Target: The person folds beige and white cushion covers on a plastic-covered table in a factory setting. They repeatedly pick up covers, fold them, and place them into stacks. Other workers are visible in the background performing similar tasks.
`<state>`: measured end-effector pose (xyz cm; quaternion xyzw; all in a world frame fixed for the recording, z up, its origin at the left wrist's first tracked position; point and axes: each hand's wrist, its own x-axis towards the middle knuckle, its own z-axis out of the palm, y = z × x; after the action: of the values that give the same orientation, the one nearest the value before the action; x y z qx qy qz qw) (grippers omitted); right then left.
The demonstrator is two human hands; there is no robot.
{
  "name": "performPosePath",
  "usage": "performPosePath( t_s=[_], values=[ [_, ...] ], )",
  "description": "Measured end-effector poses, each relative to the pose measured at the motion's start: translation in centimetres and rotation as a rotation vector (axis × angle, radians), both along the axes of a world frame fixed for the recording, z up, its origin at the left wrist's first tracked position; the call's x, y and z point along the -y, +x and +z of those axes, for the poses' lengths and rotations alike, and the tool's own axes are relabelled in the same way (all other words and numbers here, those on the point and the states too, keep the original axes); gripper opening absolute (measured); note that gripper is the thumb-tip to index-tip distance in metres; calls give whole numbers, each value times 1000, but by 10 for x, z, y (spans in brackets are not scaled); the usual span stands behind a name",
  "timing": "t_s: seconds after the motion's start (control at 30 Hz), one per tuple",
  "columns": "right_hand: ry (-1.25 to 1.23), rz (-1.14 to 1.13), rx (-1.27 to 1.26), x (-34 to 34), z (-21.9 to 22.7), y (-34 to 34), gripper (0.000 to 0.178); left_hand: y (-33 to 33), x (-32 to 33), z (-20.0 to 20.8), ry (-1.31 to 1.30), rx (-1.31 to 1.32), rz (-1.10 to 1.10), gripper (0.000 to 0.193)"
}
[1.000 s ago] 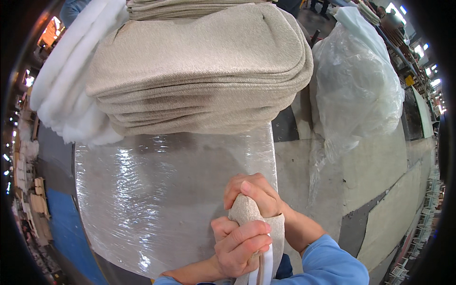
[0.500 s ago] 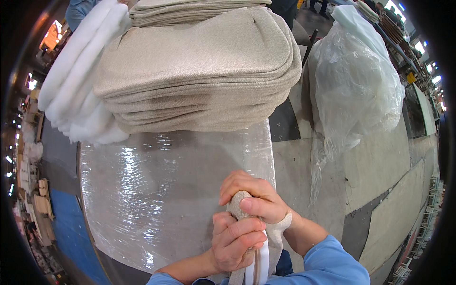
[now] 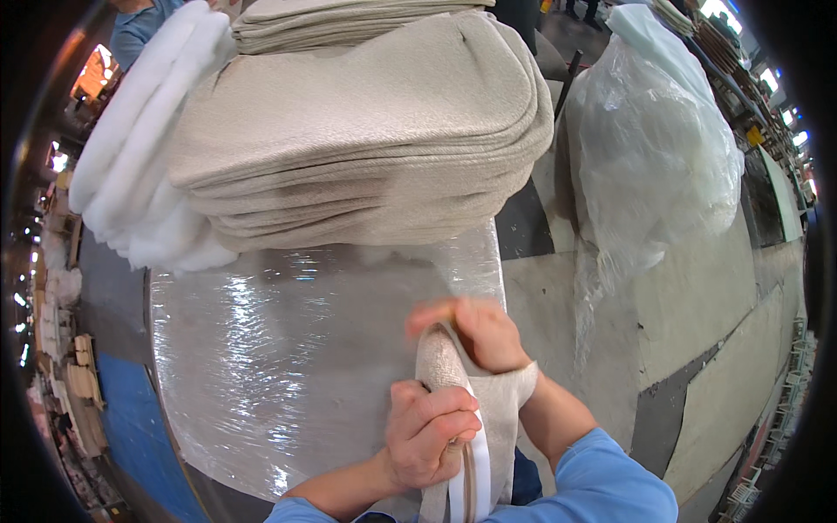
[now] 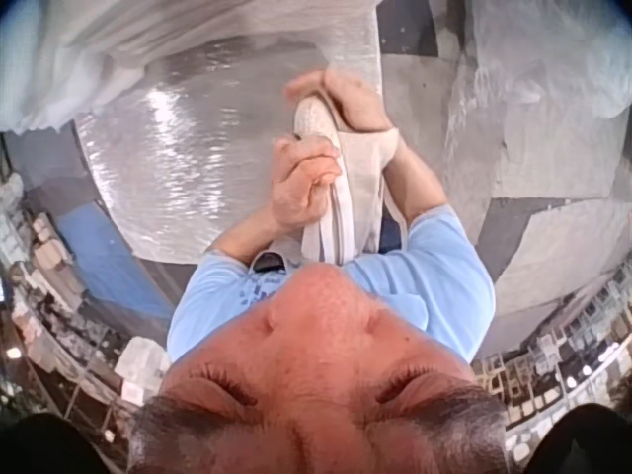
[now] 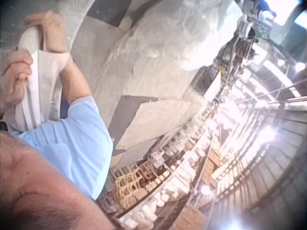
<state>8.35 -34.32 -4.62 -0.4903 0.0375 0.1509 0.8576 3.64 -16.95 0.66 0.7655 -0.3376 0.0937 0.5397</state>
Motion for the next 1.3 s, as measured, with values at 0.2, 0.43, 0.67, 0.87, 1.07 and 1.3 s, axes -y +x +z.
performPosePath(
  t_s=[0.2, 0.43, 0.67, 0.87, 1.07, 1.3],
  values=[
    [-118, 365, 12, -12, -60, 24, 78, -1, -12, 10, 3, 4, -34, 12],
    [-340, 261, 293, -10, -1, 18, 65, -7, -12, 4, -41, 28, -30, 10],
    [-321, 169, 548, -11, 47, 0, 59, -19, -7, 11, -82, 75, -45, 13],
    [-164, 122, 492, -12, 39, 1, 63, -15, -7, 15, 21, 52, -29, 11],
    [-153, 200, 70, -13, -45, 18, 68, -19, -10, 6, 103, 28, -22, 12],
    [-183, 221, 678, -18, 42, 10, 62, -11, -24, 5, 128, 2, 11, 8]
  ],
)
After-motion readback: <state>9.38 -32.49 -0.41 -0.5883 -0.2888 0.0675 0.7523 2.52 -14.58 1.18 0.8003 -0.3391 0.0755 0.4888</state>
